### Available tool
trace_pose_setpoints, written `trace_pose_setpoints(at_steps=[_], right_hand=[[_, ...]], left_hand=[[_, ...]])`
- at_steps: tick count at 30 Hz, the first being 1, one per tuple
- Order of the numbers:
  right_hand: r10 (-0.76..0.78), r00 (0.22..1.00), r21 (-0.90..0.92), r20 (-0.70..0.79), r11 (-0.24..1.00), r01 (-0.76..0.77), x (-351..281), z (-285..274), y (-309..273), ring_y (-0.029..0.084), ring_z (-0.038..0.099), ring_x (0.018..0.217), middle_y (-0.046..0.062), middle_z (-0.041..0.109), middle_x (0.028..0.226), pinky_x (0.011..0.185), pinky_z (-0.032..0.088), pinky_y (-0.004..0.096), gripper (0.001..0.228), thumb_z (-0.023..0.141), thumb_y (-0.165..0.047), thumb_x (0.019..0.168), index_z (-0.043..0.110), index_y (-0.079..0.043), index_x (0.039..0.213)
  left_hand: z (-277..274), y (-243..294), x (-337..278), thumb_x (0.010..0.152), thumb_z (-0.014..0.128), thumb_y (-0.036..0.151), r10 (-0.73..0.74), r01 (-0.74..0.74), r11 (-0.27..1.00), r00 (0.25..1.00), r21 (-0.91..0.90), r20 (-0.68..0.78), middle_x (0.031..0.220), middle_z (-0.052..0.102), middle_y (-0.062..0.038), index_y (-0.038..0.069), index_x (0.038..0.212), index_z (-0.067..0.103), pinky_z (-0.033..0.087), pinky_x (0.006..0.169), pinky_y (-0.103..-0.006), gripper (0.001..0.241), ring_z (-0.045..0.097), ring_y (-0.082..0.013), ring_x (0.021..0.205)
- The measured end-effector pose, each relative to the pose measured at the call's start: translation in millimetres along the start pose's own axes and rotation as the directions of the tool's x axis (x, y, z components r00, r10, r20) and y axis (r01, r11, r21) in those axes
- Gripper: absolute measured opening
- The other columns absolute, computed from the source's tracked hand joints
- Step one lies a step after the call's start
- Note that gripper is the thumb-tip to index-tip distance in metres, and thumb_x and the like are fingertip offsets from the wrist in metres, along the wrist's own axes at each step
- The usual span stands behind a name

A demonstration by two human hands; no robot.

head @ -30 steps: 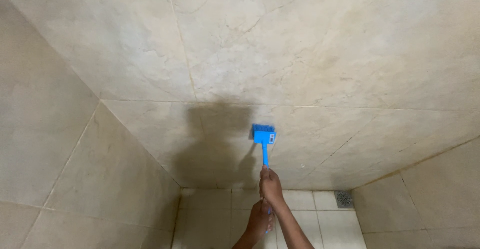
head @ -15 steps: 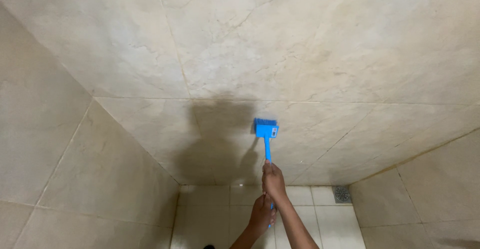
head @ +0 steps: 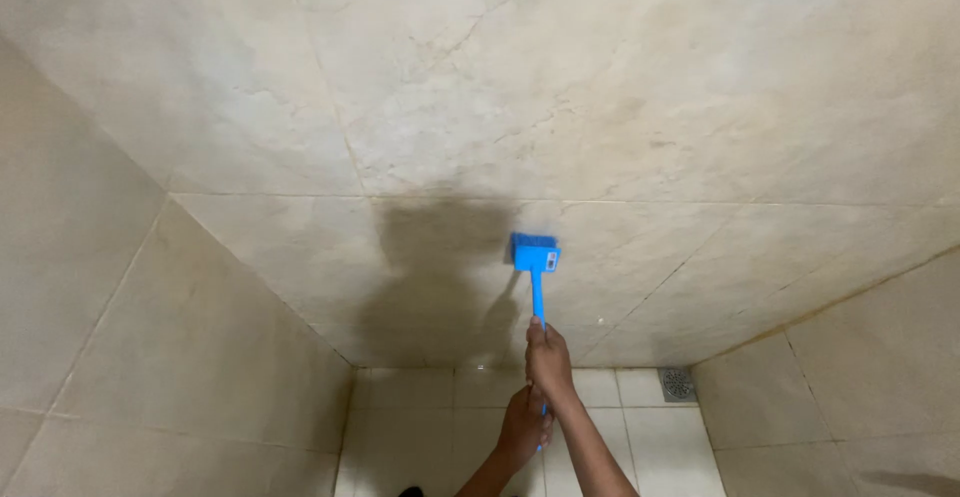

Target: The person scrubs the tiled walls of a shower using a blue long-handled brush. They focus on the grout lines and the area around the shower fixture, moving the brush in back-and-forth motions.

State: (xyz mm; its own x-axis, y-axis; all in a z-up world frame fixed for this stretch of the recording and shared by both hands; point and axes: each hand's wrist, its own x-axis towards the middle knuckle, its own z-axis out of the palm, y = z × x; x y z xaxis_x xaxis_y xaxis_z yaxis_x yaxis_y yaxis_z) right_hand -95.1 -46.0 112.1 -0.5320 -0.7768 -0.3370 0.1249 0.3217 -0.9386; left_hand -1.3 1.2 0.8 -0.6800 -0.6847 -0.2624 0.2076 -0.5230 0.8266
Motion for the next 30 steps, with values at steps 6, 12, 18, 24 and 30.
trace_pose_setpoints(at_steps=[6, 12, 18, 24, 30], right_hand=[[0.065, 0.998, 0.012, -0.007, 0.998, -0.065, -1, -9, 2, 0.015, 0.039, 0.037, 0.001, 0.042, 0.053, 0.035, 0.034, 0.034, 0.043, 0.046, -0.044, 0.105, 0.051, -0.008, 0.082], [0.028, 1.0, 0.018, -0.013, 0.999, -0.028, 1, -27, 0, 0.015, 0.039, 0.038, 0.002, 0.041, 0.053, 0.036, 0.034, 0.034, 0.043, 0.045, -0.044, 0.104, 0.052, -0.009, 0.081], [-0.102, 0.995, 0.021, 0.0, 0.995, 0.102, 1, -42, -15, 0.012, 0.037, 0.042, -0.001, 0.04, 0.054, 0.039, 0.033, 0.032, 0.043, 0.043, -0.043, 0.106, 0.051, -0.009, 0.08], [-0.087, 0.995, -0.023, 0.038, 0.996, 0.088, 15, -41, 21, 0.012, 0.04, 0.043, -0.001, 0.042, 0.054, 0.04, 0.035, 0.032, 0.046, 0.043, -0.047, 0.105, 0.053, -0.01, 0.081], [0.011, 0.999, -0.011, 0.039, 1.0, -0.01, 15, -29, 26, 0.014, 0.041, 0.041, 0.001, 0.041, 0.053, 0.038, 0.035, 0.033, 0.045, 0.044, -0.05, 0.104, 0.054, -0.01, 0.084]], left_hand=[[-3, -29, 11, 0.108, 0.044, 0.05, -0.022, 0.022, 0.999, 1.0, 0.042, -0.001, 0.063, 0.051, -0.004, 0.006, 0.09, 0.05, 0.04, 0.041, -0.0329, 0.048, 0.045, -0.0144, 0.044], [34, 11, 1, 0.108, 0.043, 0.048, -0.106, 0.115, 0.99, 0.989, 0.083, -0.107, 0.063, 0.052, -0.003, 0.007, 0.088, 0.052, 0.04, 0.042, -0.0332, 0.047, 0.046, -0.0139, 0.045], [54, 24, 11, 0.109, 0.043, 0.045, -0.13, 0.144, 0.984, 0.981, 0.101, -0.141, 0.064, 0.053, -0.003, 0.008, 0.088, 0.053, 0.039, 0.044, -0.0328, 0.043, 0.044, -0.0129, 0.046], [49, 4, 6, 0.11, 0.043, 0.043, -0.191, 0.201, 0.979, 0.962, 0.032, -0.197, 0.063, 0.052, -0.004, 0.007, 0.086, 0.051, 0.039, 0.043, -0.0334, 0.043, 0.045, -0.0141, 0.045], [39, 3, 5, 0.109, 0.043, 0.043, -0.197, 0.215, 0.975, 0.952, 0.054, -0.236, 0.06, 0.052, -0.004, 0.007, 0.085, 0.051, 0.037, 0.04, -0.0341, 0.044, 0.045, -0.0153, 0.043]])
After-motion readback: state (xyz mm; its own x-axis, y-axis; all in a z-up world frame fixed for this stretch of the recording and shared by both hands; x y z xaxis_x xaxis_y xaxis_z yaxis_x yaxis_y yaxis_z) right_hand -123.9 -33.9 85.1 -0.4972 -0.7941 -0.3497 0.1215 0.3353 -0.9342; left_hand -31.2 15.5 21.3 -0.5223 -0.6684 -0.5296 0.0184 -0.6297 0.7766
